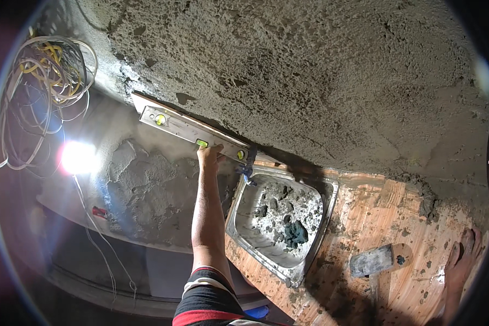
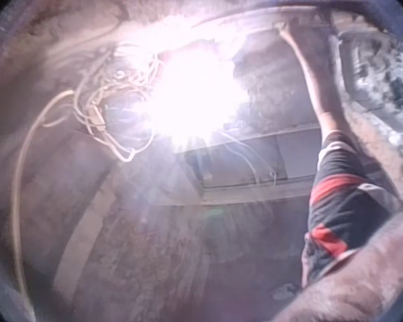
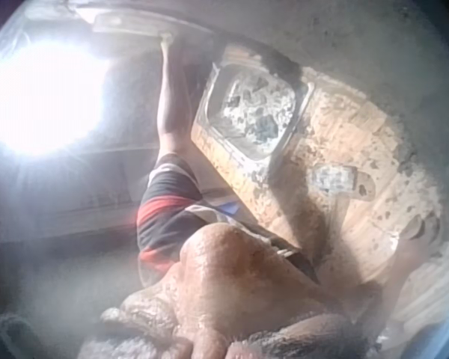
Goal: The person applies mortar to the back of a tile, presses the tile onto the wall above a sink, and uses a rubber mallet to secure it. The person then checks the alignment with a spirit level, cleans the tile surface with a sponge, and repeats the process with more mortar.
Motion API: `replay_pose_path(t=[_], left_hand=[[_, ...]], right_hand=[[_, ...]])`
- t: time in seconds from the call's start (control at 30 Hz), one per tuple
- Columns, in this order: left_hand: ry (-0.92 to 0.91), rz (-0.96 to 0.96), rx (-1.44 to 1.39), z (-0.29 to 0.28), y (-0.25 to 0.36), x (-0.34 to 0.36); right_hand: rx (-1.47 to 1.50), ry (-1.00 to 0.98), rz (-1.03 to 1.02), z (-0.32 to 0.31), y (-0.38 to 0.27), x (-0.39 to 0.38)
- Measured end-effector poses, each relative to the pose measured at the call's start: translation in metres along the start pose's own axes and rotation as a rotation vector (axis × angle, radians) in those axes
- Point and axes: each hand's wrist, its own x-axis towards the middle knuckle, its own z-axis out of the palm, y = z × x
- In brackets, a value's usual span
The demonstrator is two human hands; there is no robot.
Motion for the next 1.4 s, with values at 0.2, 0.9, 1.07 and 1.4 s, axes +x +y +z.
replay_pose_path(t=[0.2, 0.9, 1.07, 1.4], left_hand=[[0.014, -0.01, 0.004, 0.001, 0.001, -0.001], [-0.024, 0.011, -0.016, -0.005, -0.007, 0.009], [-0.017, 0.004, -0.006, 0.0, -0.006, 0.006], [-0.06, 0.031, -0.079, 0.007, 0.002, -0.009]], right_hand=[[-0.071, 0.009, 0.004, 0.004, 0.002, -0.001], [0.011, 0.0, 0.023, 0.004, 0.004, -0.001], [0.013, 0.013, 0.039, -0.001, -0.002, 0.001], [-0.005, -0.032, 0.13, -0.009, -0.012, 0.001]])
